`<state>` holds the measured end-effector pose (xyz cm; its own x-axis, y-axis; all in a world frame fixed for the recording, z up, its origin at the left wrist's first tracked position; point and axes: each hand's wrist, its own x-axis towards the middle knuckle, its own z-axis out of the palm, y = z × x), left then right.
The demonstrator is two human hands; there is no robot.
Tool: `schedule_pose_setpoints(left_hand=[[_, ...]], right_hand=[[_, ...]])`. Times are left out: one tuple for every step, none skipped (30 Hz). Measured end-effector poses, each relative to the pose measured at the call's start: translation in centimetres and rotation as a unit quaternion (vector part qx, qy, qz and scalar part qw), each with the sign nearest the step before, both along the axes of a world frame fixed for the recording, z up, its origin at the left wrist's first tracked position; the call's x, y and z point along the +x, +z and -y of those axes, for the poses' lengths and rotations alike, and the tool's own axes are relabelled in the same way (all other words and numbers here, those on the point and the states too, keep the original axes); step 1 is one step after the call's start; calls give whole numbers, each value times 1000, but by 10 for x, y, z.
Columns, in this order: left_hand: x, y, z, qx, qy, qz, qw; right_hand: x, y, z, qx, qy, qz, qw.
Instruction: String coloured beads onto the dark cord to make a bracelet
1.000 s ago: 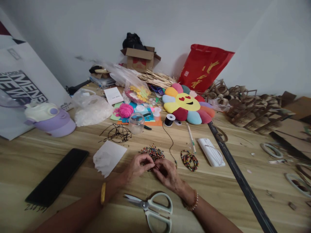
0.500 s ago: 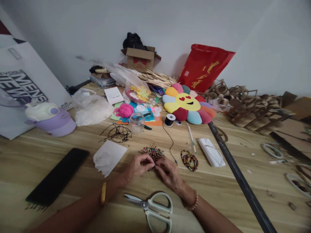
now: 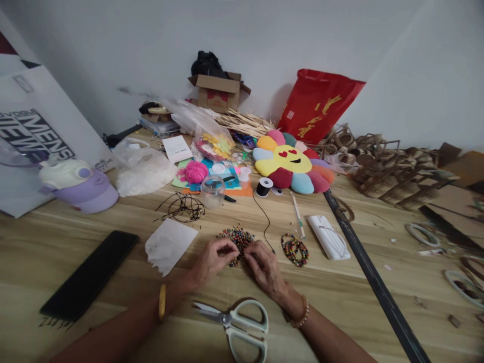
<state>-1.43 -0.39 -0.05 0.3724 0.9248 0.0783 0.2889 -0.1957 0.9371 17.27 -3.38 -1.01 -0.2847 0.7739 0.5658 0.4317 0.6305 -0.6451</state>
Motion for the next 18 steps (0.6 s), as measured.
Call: schedule_pose_setpoints(left_hand=[[0, 0, 0, 14, 1, -7, 1000], [0, 0, 1, 32, 0, -14, 999], [0, -1, 1, 54, -2, -22, 998], [0, -1, 2, 78, -4, -32, 996], [0, -2, 2, 105, -7, -41, 994], [0, -3, 3, 133, -10, -52, 990], [0, -5, 3, 161, -12, -64, 985], [-1, -7, 3, 187, -17, -77, 979], [-1, -9, 3, 211, -25, -88, 973], [-2, -11, 3, 233, -36, -100, 967], [-2, -12, 3, 254, -48, -110, 960], [-2, -14, 3, 274, -60, -119, 952], [-3, -15, 4, 292, -74, -129, 945], [-3, -15, 5, 310, -85, -138, 937], [-3, -15, 5, 327, -94, -148, 929], [-3, -15, 6, 340, -102, -161, 921], [-3, -15, 7, 352, -109, -172, 914], [-3, -14, 8, 361, -114, -184, 907]], right_hand=[[0, 1, 0, -2, -5, -4, 1000], [0, 1, 0, -4, -10, -8, 1000], [0, 1, 0, -7, -14, -11, 1000], [-1, 2, 0, -9, -17, -15, 1000], [-1, 2, 0, -10, -19, -17, 1000], [-1, 2, 0, -11, -20, -19, 1000], [-1, 2, 0, -11, -22, -20, 1000], [-1, 2, 0, -10, -24, -21, 999], [-1, 3, 0, -9, -25, -22, 999], [-2, 3, 0, -7, -25, -22, 999], [-2, 3, -1, -5, -24, -22, 999], [-2, 3, -1, -3, -22, -22, 999], [-2, 4, -1, -3, -22, -22, 1000], [-2, 4, -1, -3, -22, -22, 1000], [-2, 4, -1, -3, -23, -22, 999], [-2, 4, -1, -5, -25, -22, 999], [-2, 4, -1, -6, -26, -22, 999], [-3, 4, 0, -6, -27, -23, 999]])
